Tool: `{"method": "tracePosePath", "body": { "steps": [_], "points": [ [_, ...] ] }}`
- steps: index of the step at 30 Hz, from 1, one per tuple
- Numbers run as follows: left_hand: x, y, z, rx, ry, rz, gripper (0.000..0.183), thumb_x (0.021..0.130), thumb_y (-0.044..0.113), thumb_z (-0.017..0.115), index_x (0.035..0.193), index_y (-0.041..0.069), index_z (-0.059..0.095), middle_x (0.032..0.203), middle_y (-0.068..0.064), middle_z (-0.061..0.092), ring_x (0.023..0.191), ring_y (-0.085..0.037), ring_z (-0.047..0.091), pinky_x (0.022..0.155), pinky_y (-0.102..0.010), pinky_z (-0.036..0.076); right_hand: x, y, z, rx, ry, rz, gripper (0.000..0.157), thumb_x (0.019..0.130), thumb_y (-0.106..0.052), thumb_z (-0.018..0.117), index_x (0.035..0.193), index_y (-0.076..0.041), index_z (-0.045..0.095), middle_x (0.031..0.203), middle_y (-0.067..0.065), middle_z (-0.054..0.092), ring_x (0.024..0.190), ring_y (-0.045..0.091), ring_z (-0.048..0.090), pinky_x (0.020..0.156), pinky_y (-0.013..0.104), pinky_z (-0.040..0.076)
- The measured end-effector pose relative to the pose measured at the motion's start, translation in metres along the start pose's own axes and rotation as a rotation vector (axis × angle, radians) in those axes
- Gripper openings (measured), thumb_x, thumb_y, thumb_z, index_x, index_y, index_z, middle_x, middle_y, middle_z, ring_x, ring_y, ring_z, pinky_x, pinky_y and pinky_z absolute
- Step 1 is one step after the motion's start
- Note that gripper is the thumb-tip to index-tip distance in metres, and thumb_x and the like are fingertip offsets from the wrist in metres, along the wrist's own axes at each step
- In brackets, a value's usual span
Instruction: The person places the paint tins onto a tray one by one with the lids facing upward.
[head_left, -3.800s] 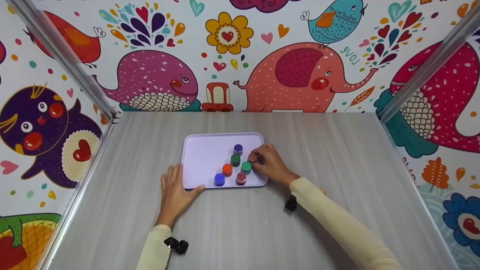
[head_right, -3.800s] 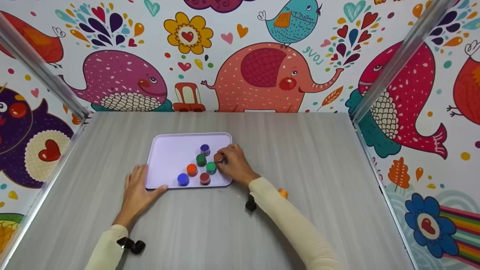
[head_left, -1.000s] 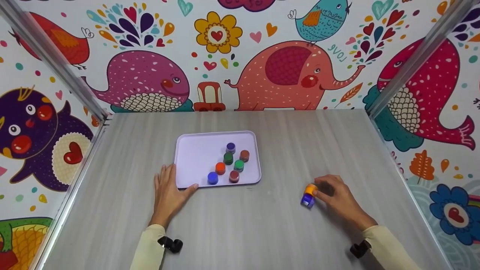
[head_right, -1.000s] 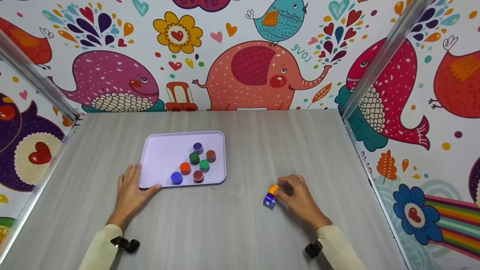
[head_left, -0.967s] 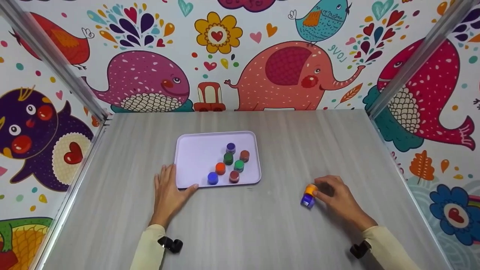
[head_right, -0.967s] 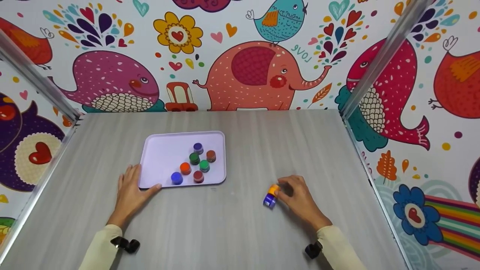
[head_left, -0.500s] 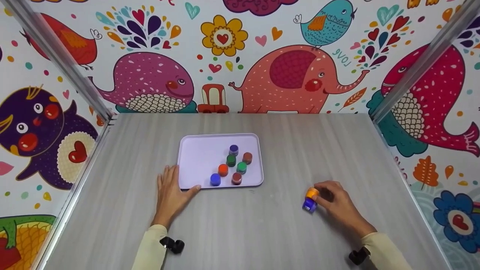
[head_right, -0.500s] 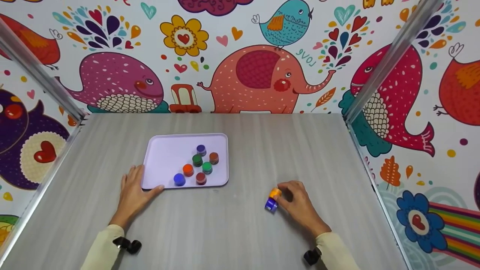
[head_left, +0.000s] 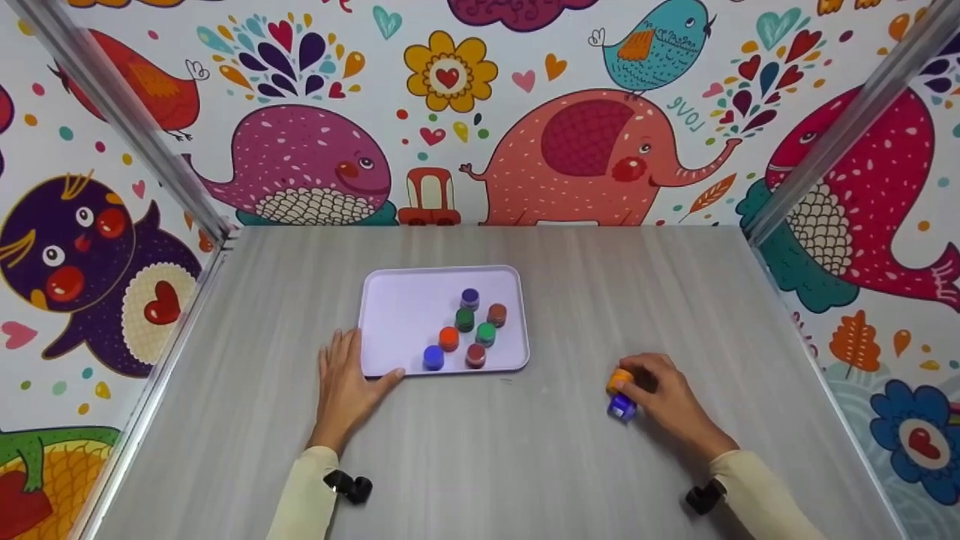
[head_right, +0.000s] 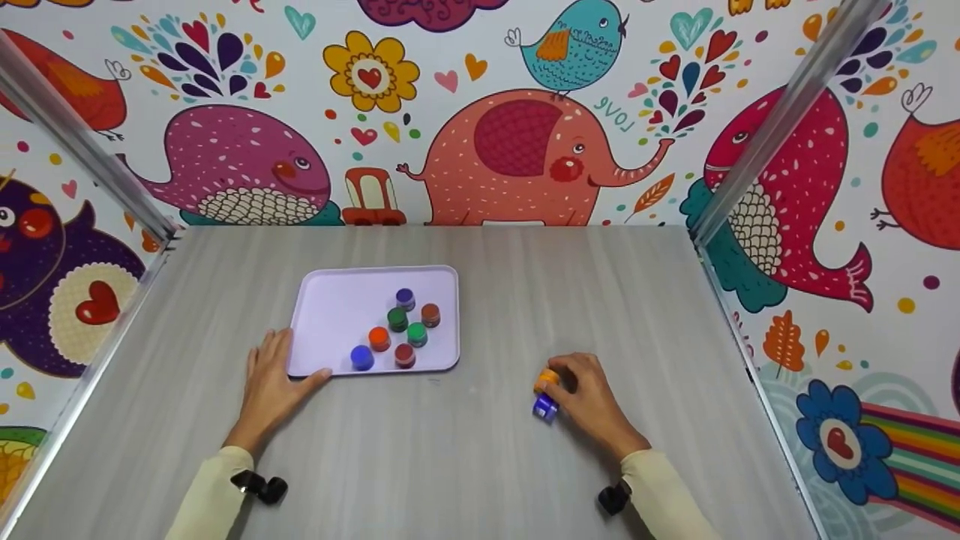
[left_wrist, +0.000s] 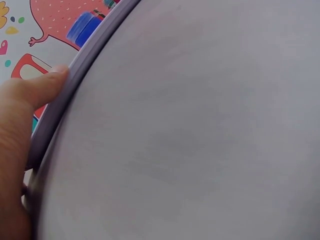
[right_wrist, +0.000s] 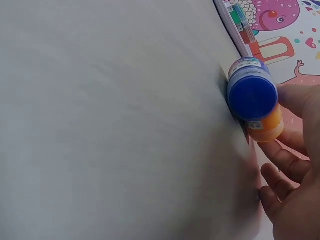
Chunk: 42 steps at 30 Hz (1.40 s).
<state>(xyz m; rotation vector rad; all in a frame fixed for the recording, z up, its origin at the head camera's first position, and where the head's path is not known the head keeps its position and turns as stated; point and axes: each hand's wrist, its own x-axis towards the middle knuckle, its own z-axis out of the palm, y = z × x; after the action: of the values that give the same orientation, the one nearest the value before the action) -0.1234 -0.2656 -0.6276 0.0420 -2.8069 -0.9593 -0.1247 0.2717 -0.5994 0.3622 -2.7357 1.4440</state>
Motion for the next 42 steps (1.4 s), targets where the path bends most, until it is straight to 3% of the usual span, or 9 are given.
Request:
{"method": "tracePosePath", "body": {
  "steps": [10, 17, 27, 35, 42],
  "points": [
    [-0.001, 0.000, 0.000, 0.000, -0.010, -0.007, 0.118, 0.087, 0.064, 0.083, 0.168, -0.006, 0.033, 0.173, -0.031, 0.034, 0.168, -0.048, 0.013, 0.135, -0.065, -0.002, 0.012, 0.000, 0.008, -0.021, -0.022, 0.015, 0.032, 0.095, -0.015, 0.088, 0.124, -0.007, 0.078, 0.124, 0.004, 0.072, 0.120, 0.024, 0.056, 0.101, 0.016, 0.043],
    [0.000, 0.000, 0.001, -0.005, -0.011, -0.009, 0.118, 0.087, 0.063, 0.084, 0.168, -0.007, 0.033, 0.173, -0.031, 0.035, 0.168, -0.048, 0.013, 0.135, -0.064, -0.002, 0.016, -0.002, 0.011, -0.036, -0.035, 0.018, 0.031, 0.098, -0.021, 0.087, 0.125, -0.009, 0.079, 0.126, 0.006, 0.071, 0.121, 0.026, 0.057, 0.103, 0.021, 0.044],
    [0.001, 0.000, 0.000, 0.003, -0.003, -0.002, 0.119, 0.086, 0.063, 0.085, 0.168, -0.006, 0.034, 0.171, -0.031, 0.037, 0.167, -0.048, 0.014, 0.135, -0.064, -0.002, 0.007, -0.003, 0.000, -0.101, -0.047, -0.015, 0.030, 0.093, -0.018, 0.090, 0.120, -0.009, 0.081, 0.118, 0.002, 0.073, 0.116, 0.022, 0.056, 0.098, 0.021, 0.047],
    [0.001, 0.001, 0.000, 0.004, -0.019, -0.016, 0.118, 0.087, 0.062, 0.085, 0.168, -0.006, 0.032, 0.173, -0.030, 0.035, 0.168, -0.047, 0.012, 0.135, -0.064, -0.003, 0.009, 0.002, -0.009, -0.081, -0.053, -0.020, 0.018, 0.099, -0.010, 0.082, 0.117, -0.009, 0.081, 0.116, 0.002, 0.073, 0.115, 0.026, 0.058, 0.100, 0.032, 0.049],
    [0.001, 0.001, 0.000, -0.002, -0.011, -0.011, 0.117, 0.087, 0.062, 0.085, 0.167, -0.007, 0.034, 0.172, -0.031, 0.036, 0.167, -0.049, 0.013, 0.134, -0.066, -0.001, 0.013, 0.008, -0.012, -0.100, 0.025, -0.020, 0.028, 0.100, -0.009, 0.082, 0.127, -0.005, 0.076, 0.122, 0.008, 0.074, 0.113, 0.027, 0.061, 0.098, 0.019, 0.046]
  ]
}}
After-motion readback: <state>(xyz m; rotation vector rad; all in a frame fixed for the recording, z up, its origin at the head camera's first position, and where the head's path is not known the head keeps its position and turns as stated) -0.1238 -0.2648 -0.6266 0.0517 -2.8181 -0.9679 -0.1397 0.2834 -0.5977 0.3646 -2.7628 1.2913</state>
